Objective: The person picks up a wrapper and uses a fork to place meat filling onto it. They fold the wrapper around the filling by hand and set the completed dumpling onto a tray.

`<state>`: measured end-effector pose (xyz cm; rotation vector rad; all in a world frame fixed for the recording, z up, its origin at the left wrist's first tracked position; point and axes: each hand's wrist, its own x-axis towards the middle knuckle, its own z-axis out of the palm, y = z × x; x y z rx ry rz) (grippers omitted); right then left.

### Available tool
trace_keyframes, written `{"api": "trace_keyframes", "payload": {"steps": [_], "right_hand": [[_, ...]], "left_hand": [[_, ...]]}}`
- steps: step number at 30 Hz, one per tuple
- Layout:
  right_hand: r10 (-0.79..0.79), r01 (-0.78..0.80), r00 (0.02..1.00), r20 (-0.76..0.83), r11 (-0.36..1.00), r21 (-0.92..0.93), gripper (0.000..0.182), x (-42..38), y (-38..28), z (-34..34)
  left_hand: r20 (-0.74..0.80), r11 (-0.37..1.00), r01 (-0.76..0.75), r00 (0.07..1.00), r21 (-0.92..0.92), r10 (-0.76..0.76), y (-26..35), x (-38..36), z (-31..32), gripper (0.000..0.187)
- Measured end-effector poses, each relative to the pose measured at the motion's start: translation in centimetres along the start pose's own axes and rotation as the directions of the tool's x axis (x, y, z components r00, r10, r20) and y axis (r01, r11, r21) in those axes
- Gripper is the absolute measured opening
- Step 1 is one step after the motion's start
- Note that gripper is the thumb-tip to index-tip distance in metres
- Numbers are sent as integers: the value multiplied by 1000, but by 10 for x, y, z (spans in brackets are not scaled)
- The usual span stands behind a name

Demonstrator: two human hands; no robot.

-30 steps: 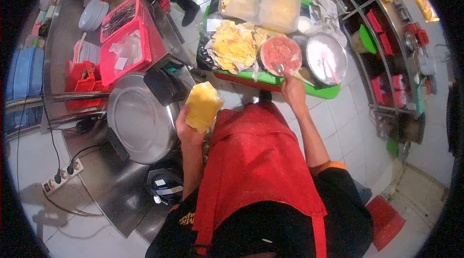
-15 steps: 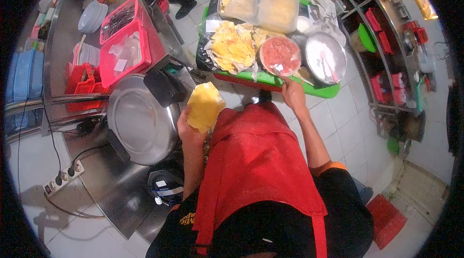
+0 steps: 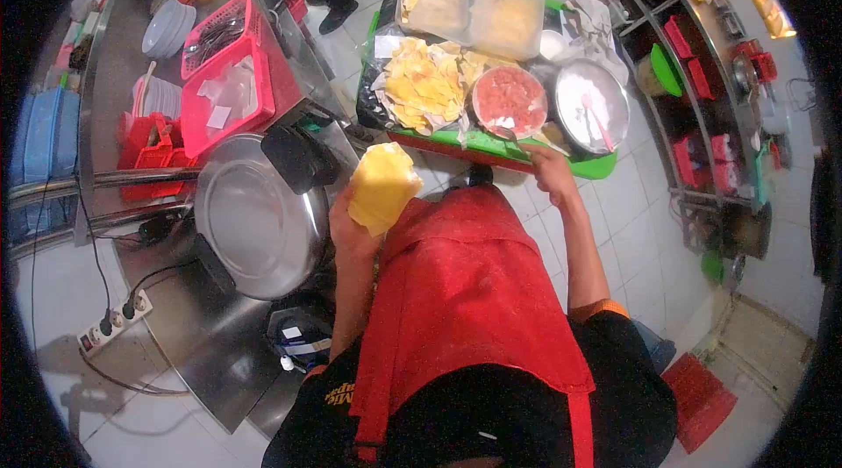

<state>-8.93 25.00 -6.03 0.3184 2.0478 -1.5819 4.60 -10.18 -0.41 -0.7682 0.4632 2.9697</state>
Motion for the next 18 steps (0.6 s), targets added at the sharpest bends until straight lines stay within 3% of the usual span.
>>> {"api": "trace_keyframes", "payload": {"steps": [1, 3, 6, 8, 9, 10, 11, 12, 13, 15, 18], "right_hand": [[189, -225, 970, 150, 935, 274, 34, -3, -11, -3], [197, -235, 970, 143, 911, 340, 37, -12, -17, -1], [209, -273, 961, 182, 818, 506, 35, -8, -9, -1], [149, -151, 988, 29, 951, 268, 35, -1, -4, 8], [150, -152, 988, 28, 950, 273, 35, 8, 6, 13], [-219, 195, 967, -130, 965, -175, 34, 15, 17, 20], [-586, 415, 804, -101, 675, -611, 34, 22, 27, 23], [-467, 295, 877, -114, 711, -638, 31, 10, 5, 31], [-465, 293, 878, -116, 713, -637, 31, 10, 8, 36], [-603, 370, 793, -91, 594, -715, 30, 11, 11, 45], [-613, 384, 785, -87, 592, -709, 29, -1, 10, 50]], "left_hand": [[2, 1000, -2, 1000, 0, 2, -1, 2, 0, 50], [-16, 993, 67, 997, -96, -69, -2, 5, 2, 51], [41, 994, 84, 996, -74, -81, -4, 7, 8, 51], [19, 994, 94, 995, -61, -93, -4, 7, 15, 51], [-1, 993, 103, 995, -53, -104, -4, 8, 16, 51], [-3, 993, 107, 994, -50, -107, -4, 8, 14, 51], [-18, 993, 106, 994, -47, -107, -4, 10, 12, 51], [-32, 994, 105, 994, -44, -106, -4, 11, 10, 51], [-33, 993, 107, 994, -42, -109, -4, 10, 11, 51], [2, 991, 122, 992, -57, -122, -3, 9, 13, 50], [34, 992, 115, 993, -49, -114, 0, 7, 10, 49]]}}
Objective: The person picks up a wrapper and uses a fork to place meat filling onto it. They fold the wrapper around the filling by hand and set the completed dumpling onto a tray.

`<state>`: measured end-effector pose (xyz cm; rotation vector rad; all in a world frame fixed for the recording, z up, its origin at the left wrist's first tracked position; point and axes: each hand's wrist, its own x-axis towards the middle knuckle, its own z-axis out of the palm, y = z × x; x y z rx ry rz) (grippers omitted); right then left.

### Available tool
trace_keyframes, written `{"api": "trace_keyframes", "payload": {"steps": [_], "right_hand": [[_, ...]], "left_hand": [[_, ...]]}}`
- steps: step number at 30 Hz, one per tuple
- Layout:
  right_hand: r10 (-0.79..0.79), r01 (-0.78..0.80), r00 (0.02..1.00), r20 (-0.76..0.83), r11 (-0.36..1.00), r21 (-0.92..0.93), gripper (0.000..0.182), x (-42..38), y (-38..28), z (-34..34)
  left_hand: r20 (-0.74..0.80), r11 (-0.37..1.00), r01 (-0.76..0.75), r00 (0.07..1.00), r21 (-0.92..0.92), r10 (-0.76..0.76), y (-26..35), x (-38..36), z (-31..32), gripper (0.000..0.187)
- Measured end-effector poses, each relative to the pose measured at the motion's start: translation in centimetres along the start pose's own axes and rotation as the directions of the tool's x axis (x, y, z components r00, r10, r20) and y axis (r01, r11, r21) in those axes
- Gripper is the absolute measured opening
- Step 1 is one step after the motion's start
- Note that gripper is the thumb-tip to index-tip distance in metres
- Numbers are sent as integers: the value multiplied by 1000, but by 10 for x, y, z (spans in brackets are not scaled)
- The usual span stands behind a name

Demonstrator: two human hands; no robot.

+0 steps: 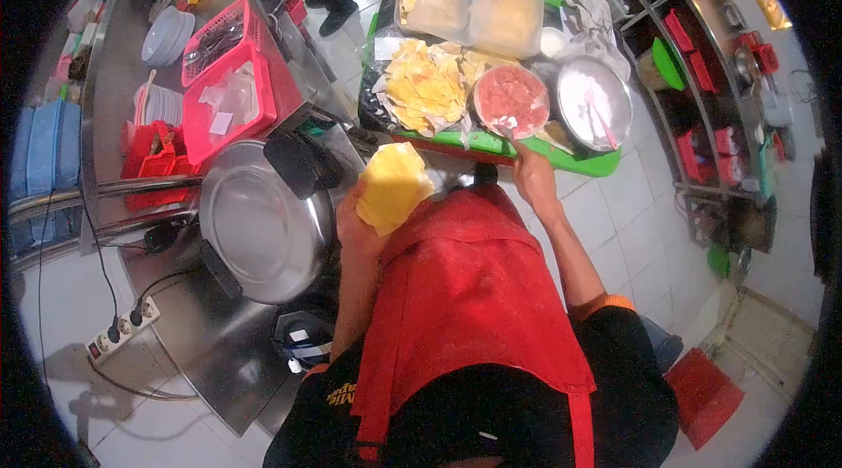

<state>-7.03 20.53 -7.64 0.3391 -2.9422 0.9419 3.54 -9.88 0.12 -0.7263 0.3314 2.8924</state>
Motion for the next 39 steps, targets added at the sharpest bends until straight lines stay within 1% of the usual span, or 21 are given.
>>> {"api": "trace_keyframes", "payload": {"steps": [2, 4, 5, 7, 8, 11, 16, 18, 21, 22, 23, 24, 25, 26, 27, 28, 30, 32, 34, 38, 39], "right_hand": [[-38, 38, 999, -23, 999, 32, 28, -1, 0, -6], [196, -219, 970, 142, 961, 167, 26, 6, -5, -23], [195, -218, 970, 142, 962, 166, 26, 8, -6, -22], [150, -147, 988, -33, 987, 64, 24, 17, -4, -18], [71, -72, 996, -60, 997, -8, 25, 20, 0, -12], [30, -29, 1000, 7, 994, -107, 27, 19, 9, 9], [46, -45, 998, 32, 998, -32, 28, 8, -8, 11], [34, -34, 999, 7, 999, -14, 28, 7, -9, 7], [117, -121, 992, 47, 989, 89, 28, 6, -1, -5], [188, -201, 979, 84, 962, 184, 28, 7, 11, -5], [255, -282, 958, 128, 919, 275, 28, 6, 23, -4], [395, -478, 876, 275, 786, 393, 31, 8, 22, -12], [393, -476, 878, 274, 786, 394, 31, 10, 14, -26], [447, -637, 771, 454, 524, 566, 32, 12, 6, -43], [421, -746, 651, 632, 196, 637, 35, 13, -2, -55], [427, -736, 645, 634, 122, 666, 38, 12, -9, -59], [391, -711, 666, 635, 74, 700, 39, 9, -13, -68], [354, -685, 688, 634, 26, 728, 39, 8, -18, -77], [308, -616, 723, 618, -118, 779, 42, 7, -20, -84], [338, -560, 744, 576, -155, 814, 44, 3, 8, -68], [381, -594, 705, 598, -143, 791, 44, -1, 18, -59]], "left_hand": [[-12, 1000, -14, 1000, -5, 14, 0, -3, 1, 48], [-17, 1000, -29, 999, -8, 29, 0, -3, 2, 48], [-38, 999, -35, 999, -4, 34, 1, -4, 1, 48], [-57, 999, -37, 998, 0, 37, 1, -2, -4, 48], [-69, 1000, -29, 997, 2, 29, 2, 0, -10, 49], [-104, 1000, -27, 994, 16, 29, 3, 1, -7, 50], [-82, 998, -66, 994, 18, 67, 6, -2, -9, 51], [-185, 996, -85, 979, 0, 84, 7, -1, -12, 51], [-111, 998, -56, 992, -2, 55, 10, 0, -18, 51], [-109, 998, -56, 993, -3, 55, 11, 1, -19, 51], [-64, 999, -45, 997, -18, 44, 11, 1, -19, 51], [-17, 999, -34, 999, -32, 33, 12, 3, -19, 51], [-15, 999, -35, 999, -32, 34, 12, 3, -18, 51], [-41, 999, -43, 998, -30, 42, 13, 4, -17, 51], [-68, 998, -52, 996, -29, 50, 13, 5, -15, 50], [-68, 998, -54, 996, -28, 52, 13, 4, -10, 50], [-2, 1000, 10, 1000, -4, -10, 13, 4, 1, 52], [-19, 1000, -5, 1000, 27, 6, 11, 8, 12, 54], [-50, 996, -22, 998, 88, 26, 7, 15, 23, 60], [-77, 988, -8, 997, 156, 20, -1, 25, 32, 65], [-69, 990, 10, 998, 140, -1, -3, 27, 32, 64]]}}
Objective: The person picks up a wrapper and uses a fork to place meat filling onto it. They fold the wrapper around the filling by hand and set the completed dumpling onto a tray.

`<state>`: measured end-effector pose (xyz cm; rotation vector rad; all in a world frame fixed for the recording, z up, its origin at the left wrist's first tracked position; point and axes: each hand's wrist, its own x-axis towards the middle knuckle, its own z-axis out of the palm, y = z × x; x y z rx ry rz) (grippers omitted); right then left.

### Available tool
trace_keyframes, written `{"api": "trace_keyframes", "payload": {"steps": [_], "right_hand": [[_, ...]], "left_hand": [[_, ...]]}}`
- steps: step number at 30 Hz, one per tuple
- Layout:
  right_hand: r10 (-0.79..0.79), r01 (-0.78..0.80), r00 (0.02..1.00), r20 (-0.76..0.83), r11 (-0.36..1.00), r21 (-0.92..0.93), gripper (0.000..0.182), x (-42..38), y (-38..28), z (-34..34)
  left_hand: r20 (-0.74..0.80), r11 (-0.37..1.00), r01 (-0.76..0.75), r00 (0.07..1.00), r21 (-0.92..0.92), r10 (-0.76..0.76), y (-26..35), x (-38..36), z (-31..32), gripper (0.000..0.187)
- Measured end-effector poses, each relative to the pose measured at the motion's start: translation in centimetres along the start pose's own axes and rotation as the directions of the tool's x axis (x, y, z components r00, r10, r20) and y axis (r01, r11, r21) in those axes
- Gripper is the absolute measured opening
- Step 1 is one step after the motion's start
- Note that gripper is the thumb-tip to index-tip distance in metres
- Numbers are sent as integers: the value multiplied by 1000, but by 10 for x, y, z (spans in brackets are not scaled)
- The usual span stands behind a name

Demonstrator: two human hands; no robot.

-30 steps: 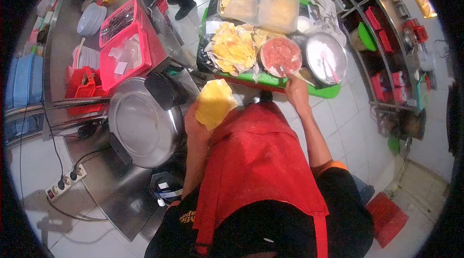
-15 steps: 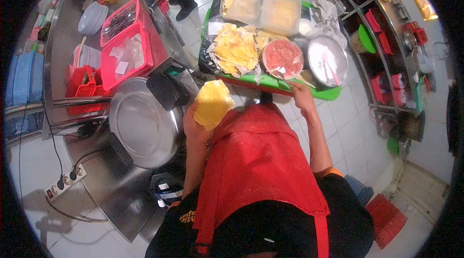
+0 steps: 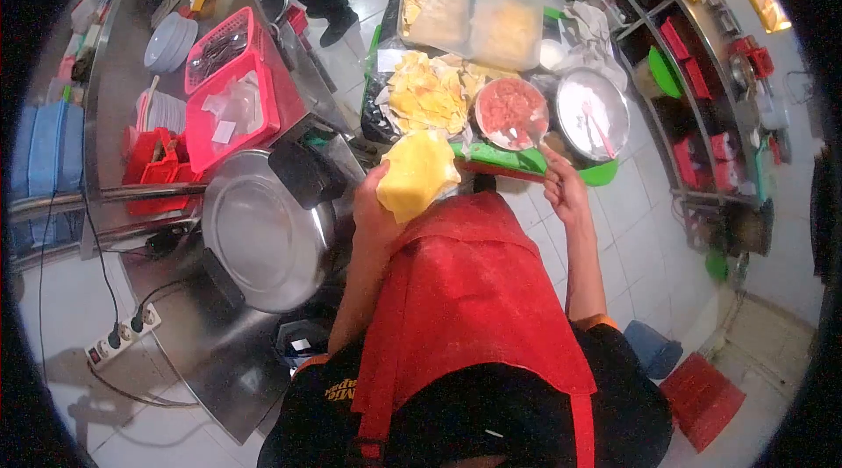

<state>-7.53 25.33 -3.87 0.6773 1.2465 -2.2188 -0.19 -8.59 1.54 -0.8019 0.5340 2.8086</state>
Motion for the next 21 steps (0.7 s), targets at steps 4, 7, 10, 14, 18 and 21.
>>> {"api": "trace_keyframes", "payload": {"steps": [4, 7, 10, 14, 18, 21], "right_hand": [[189, -187, 982, 15, 957, 222, 38, 9, 25, -30], [255, -268, 963, 88, 870, 414, 40, 8, 32, -50], [243, -314, 949, 200, 776, 548, 43, 3, 30, -57], [160, -259, 963, 219, 780, 569, 44, -10, 15, -46], [90, -206, 966, 240, 831, 517, 45, -27, -6, -14], [52, -154, 975, 216, 857, 492, 46, -27, -9, -11]], "left_hand": [[51, 995, 82, 996, -65, -78, -5, 4, -3, 61], [65, 989, 110, 992, -102, -104, -3, 6, -9, 59], [62, 990, 111, 992, -89, -106, -2, 6, -10, 56], [76, 992, 111, 991, -55, -107, 0, 5, -5, 53], [93, 991, 108, 991, -73, -101, 1, 8, 0, 51], [96, 991, 123, 988, -53, -117, 0, 9, 7, 51]]}}
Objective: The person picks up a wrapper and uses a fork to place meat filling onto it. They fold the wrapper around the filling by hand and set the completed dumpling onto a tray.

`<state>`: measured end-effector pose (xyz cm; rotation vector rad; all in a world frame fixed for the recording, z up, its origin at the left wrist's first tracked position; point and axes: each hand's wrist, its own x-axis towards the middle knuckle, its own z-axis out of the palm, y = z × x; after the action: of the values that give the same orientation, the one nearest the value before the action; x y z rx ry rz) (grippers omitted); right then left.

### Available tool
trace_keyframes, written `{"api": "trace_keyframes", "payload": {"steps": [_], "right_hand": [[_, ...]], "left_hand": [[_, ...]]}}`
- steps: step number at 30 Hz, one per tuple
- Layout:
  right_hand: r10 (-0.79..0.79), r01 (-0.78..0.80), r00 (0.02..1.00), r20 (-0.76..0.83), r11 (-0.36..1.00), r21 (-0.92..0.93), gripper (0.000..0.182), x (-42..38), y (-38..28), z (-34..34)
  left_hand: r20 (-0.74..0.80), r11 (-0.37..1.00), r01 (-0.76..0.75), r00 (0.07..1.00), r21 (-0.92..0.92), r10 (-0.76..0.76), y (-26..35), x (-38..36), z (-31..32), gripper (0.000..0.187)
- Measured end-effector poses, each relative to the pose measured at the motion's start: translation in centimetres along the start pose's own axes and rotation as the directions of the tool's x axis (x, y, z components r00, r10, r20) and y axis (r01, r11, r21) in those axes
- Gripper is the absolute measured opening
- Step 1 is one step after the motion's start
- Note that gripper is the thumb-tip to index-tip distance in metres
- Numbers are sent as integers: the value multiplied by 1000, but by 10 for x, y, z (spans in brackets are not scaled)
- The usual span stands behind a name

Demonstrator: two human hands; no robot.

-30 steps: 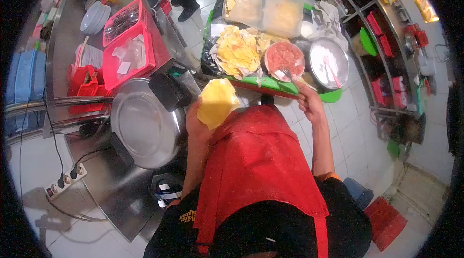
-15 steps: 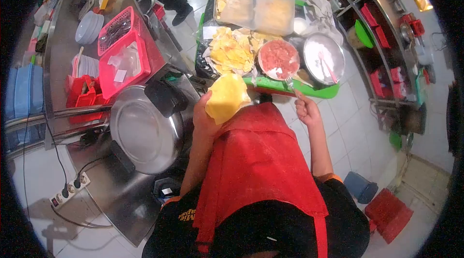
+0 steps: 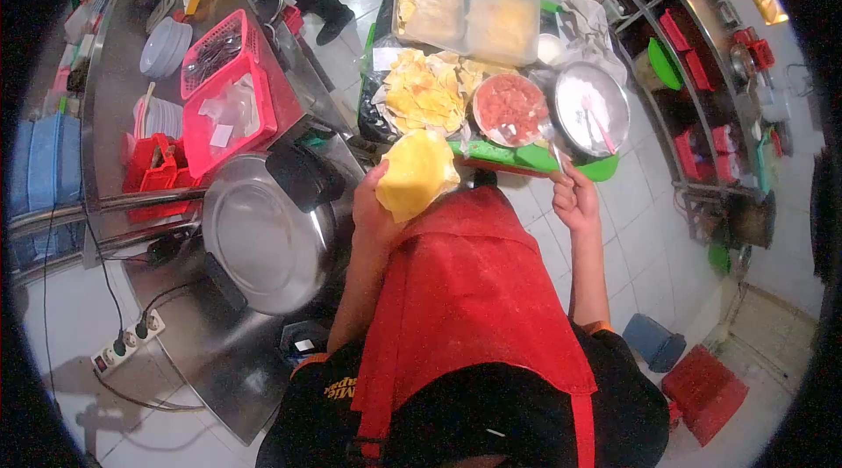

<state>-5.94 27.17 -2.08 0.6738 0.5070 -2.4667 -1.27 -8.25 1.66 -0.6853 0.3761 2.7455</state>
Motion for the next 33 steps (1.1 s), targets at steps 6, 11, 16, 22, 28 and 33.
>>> {"api": "trace_keyframes", "payload": {"steps": [6, 11, 16, 22, 28, 33], "right_hand": [[218, -220, 976, 24, 970, 104, 44, 23, 7, -33], [125, -131, 970, -207, 991, -15, 35, 21, 12, -53], [-29, -36, 957, -289, 976, -217, 30, 18, 15, -47], [-351, -8, 881, -317, 659, -752, 32, 11, 24, -18], [-228, 43, 934, -273, 835, -549, 32, -6, 12, 4], [-121, 76, 991, -57, 860, -505, 39, -21, 14, 35]], "left_hand": [[-4, 999, -36, 999, 7, 36, -1, -3, -6, 53], [59, 998, -28, 998, -48, 31, 1, -9, -12, 54], [48, 999, -48, 998, -11, 49, -2, -13, -14, 59], [-8, 996, 13, 1000, -88, -13, -5, -11, -19, 59], [-8, 997, -3, 1000, -81, 2, -7, -11, -15, 59], [19, 917, -96, 995, 388, 96, -11, 1, -31, 48]]}}
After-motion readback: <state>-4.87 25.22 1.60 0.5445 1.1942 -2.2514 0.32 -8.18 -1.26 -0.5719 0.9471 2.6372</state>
